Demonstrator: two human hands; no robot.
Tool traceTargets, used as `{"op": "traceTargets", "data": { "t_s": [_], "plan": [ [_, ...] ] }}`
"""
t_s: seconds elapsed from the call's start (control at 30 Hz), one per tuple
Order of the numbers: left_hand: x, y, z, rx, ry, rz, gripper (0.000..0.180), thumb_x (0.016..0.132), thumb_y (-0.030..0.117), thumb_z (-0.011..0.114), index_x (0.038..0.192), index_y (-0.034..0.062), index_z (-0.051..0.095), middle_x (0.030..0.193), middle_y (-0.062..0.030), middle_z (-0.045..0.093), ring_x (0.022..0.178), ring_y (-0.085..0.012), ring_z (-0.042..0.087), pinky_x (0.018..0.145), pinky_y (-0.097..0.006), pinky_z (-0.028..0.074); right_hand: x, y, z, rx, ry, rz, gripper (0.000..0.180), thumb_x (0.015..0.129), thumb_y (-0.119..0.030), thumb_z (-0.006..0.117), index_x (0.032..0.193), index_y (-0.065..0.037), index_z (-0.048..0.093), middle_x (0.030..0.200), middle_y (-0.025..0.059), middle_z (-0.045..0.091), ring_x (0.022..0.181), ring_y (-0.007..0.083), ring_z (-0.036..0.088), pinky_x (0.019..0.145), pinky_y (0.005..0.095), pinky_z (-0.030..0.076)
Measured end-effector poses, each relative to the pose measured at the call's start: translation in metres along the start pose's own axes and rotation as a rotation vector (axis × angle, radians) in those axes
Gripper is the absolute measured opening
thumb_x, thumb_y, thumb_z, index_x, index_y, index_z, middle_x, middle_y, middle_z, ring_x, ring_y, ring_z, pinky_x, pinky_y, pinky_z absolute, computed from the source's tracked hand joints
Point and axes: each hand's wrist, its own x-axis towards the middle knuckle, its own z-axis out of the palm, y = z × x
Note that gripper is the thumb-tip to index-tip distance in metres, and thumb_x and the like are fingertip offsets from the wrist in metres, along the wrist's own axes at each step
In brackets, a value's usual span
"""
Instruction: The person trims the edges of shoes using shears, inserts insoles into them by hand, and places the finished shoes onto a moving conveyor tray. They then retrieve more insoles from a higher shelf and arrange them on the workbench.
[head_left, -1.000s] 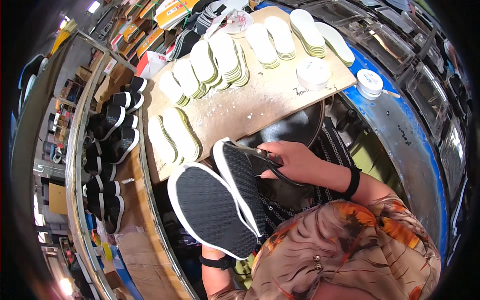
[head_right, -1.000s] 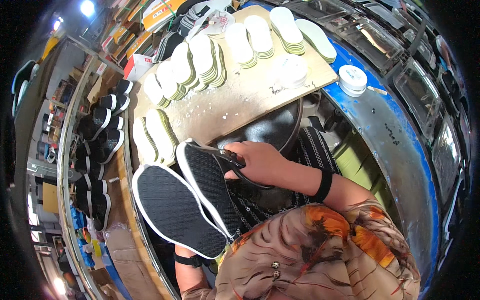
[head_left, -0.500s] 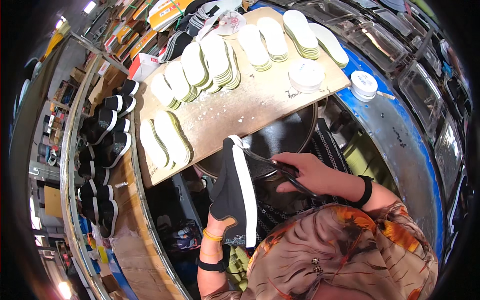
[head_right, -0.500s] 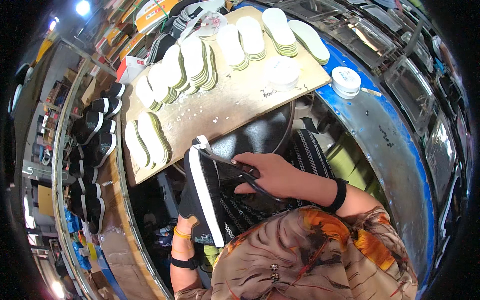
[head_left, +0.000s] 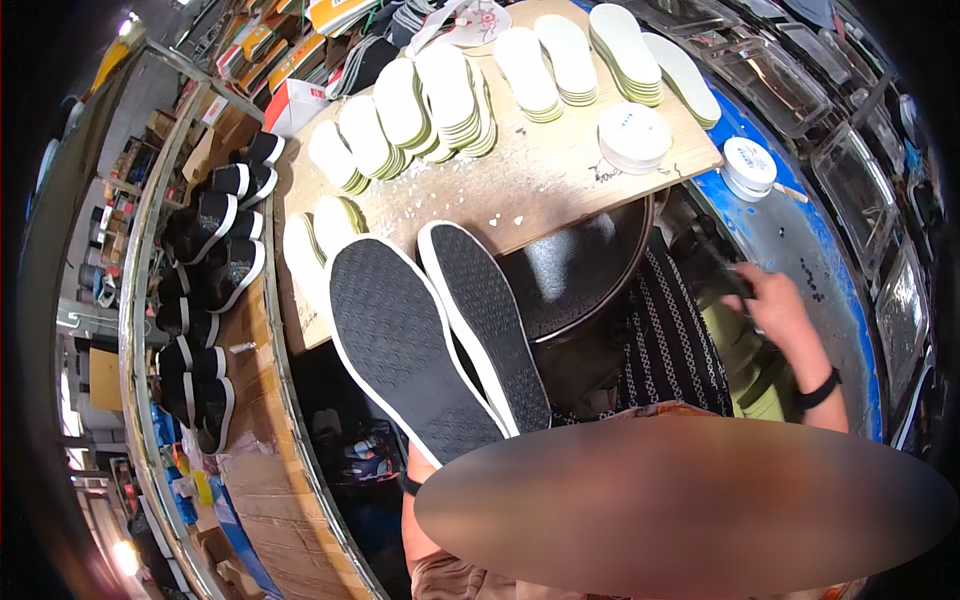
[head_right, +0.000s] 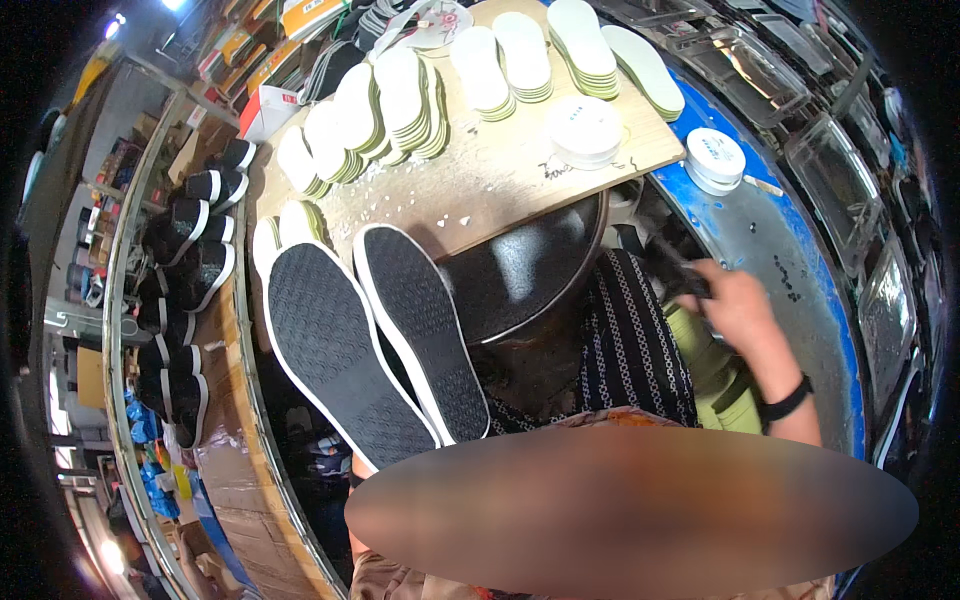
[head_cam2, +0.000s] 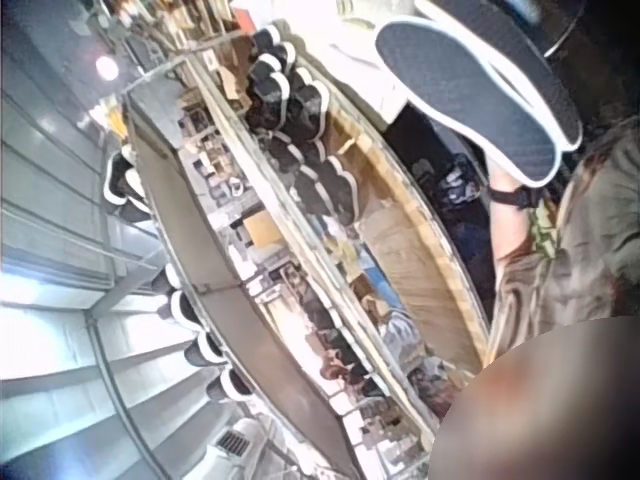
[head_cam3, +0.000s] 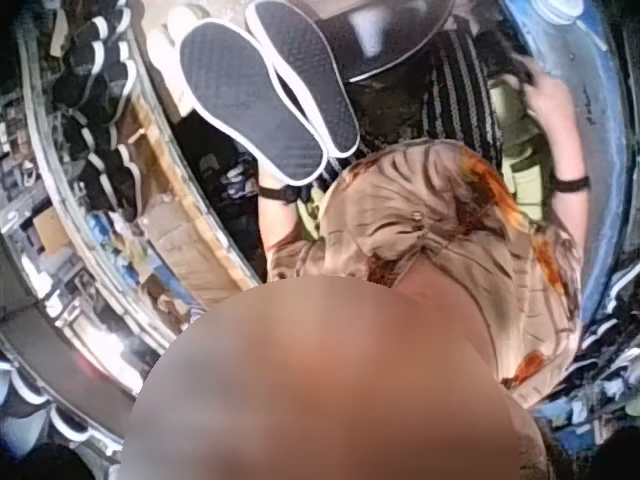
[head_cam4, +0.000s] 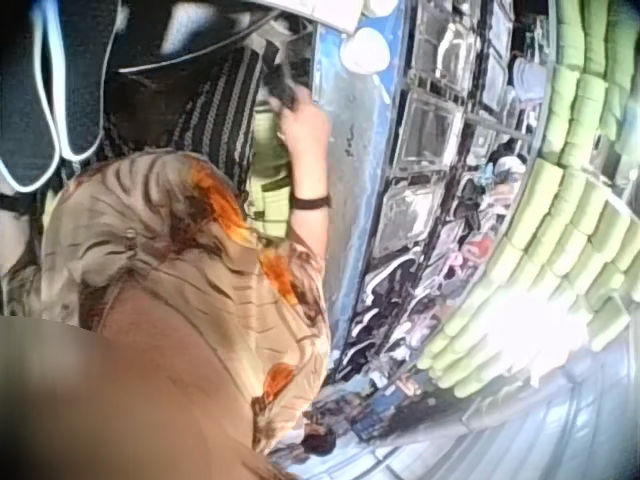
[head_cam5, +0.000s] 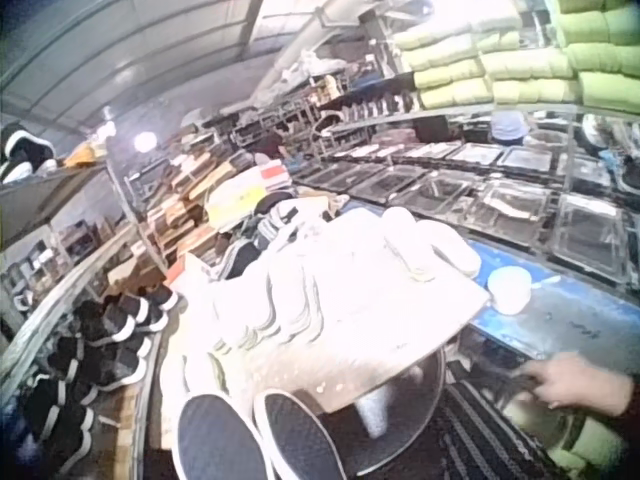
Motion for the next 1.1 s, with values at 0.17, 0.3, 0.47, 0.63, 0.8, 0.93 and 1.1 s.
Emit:
{"op": "traceTargets", "data": {
  "t_s": [0.17, 0.3, 0.47, 0.63, 0.8, 0.93, 1.1],
  "plan": [
    [-0.001, -0.010, 0.001, -0.224, -0.002, -0.066, 0.021, 0.076, 0.005, 0.056, 0.095, -0.0049, 0.057, 0.085, -0.0141, 0.061, 0.073, -0.0190, 0.058, 0.067, -0.032, 0.045, -0.012, 0.113, -0.009, -0.272, 0.082, 0.235, 0.048, 0.066, -0.025, 0.071, 0.108, -0.009, 0.054, 0.082, 0.0201, 0.062, 0.081, 0.0356, 0.059, 0.071, 0.0423, 0.046],
    [0.008, -0.006, 0.010, -0.173, 0.003, -0.092, 0.020, 0.077, 0.006, 0.056, 0.093, -0.0059, 0.056, 0.084, -0.0169, 0.061, 0.072, -0.0208, 0.058, 0.066, -0.034, 0.044, -0.015, 0.161, 0.004, -0.219, 0.166, 0.273, 0.052, 0.065, -0.021, 0.071, 0.111, -0.009, 0.052, 0.085, 0.0200, 0.061, 0.084, 0.0364, 0.058, 0.073, 0.0421, 0.046],
    [0.051, 0.004, 0.033, 0.885, 0.104, 0.115, 0.020, 0.077, 0.007, 0.056, 0.091, -0.0071, 0.056, 0.082, -0.0204, 0.060, 0.070, -0.0230, 0.058, 0.064, -0.036, 0.043, 0.006, 0.141, -0.013, -0.465, 0.030, 0.346, 0.052, 0.066, -0.021, 0.070, 0.112, -0.008, 0.051, 0.091, 0.0193, 0.061, 0.088, 0.0372, 0.057, 0.075, 0.0421, 0.046],
    [0.077, -0.002, 0.056, 1.275, 0.056, 0.481, 0.022, 0.077, 0.012, 0.058, 0.086, -0.0077, 0.052, 0.084, -0.0290, 0.054, 0.080, -0.0474, 0.049, 0.070, -0.047, 0.041, 0.046, 0.064, -0.059, -0.195, -0.120, 0.001, 0.051, 0.066, -0.021, 0.070, 0.112, -0.007, 0.053, 0.092, 0.0186, 0.061, 0.087, 0.0347, 0.058, 0.075, 0.0409, 0.046],
    [0.056, 0.039, 0.050, 1.121, -0.254, -0.047, 0.034, 0.078, 0.018, 0.064, 0.099, -0.0055, 0.052, 0.087, -0.0216, 0.058, 0.077, -0.0279, 0.059, 0.068, -0.033, 0.046, 0.114, -0.018, -0.095, -0.352, -0.200, -0.135, 0.048, 0.067, -0.026, 0.069, 0.110, -0.009, 0.055, 0.089, 0.0166, 0.063, 0.086, 0.0331, 0.059, 0.074, 0.0399, 0.047],
    [0.047, 0.099, 0.018, 0.963, -0.684, -0.126, 0.041, 0.082, 0.013, 0.061, 0.119, -0.0007, 0.048, 0.101, -0.0111, 0.060, 0.090, -0.0153, 0.058, 0.078, -0.028, 0.046, 0.181, -0.089, -0.096, -0.363, -0.256, -0.242, 0.046, 0.066, -0.029, 0.069, 0.105, -0.008, 0.058, 0.087, 0.0169, 0.063, 0.084, 0.0319, 0.060, 0.073, 0.0394, 0.047],
    [0.135, 0.177, -0.069, 0.834, -0.209, -0.091, 0.025, 0.086, 0.017, 0.055, 0.106, 0.0009, 0.056, 0.082, -0.0032, 0.061, 0.069, -0.0116, 0.058, 0.061, -0.023, 0.046, 0.253, -0.192, -0.031, -0.045, -0.326, -0.661, 0.049, 0.070, -0.030, 0.065, 0.110, -0.005, 0.055, 0.097, 0.0174, 0.061, 0.090, 0.0300, 0.059, 0.076, 0.0350, 0.046]
  ]
}}
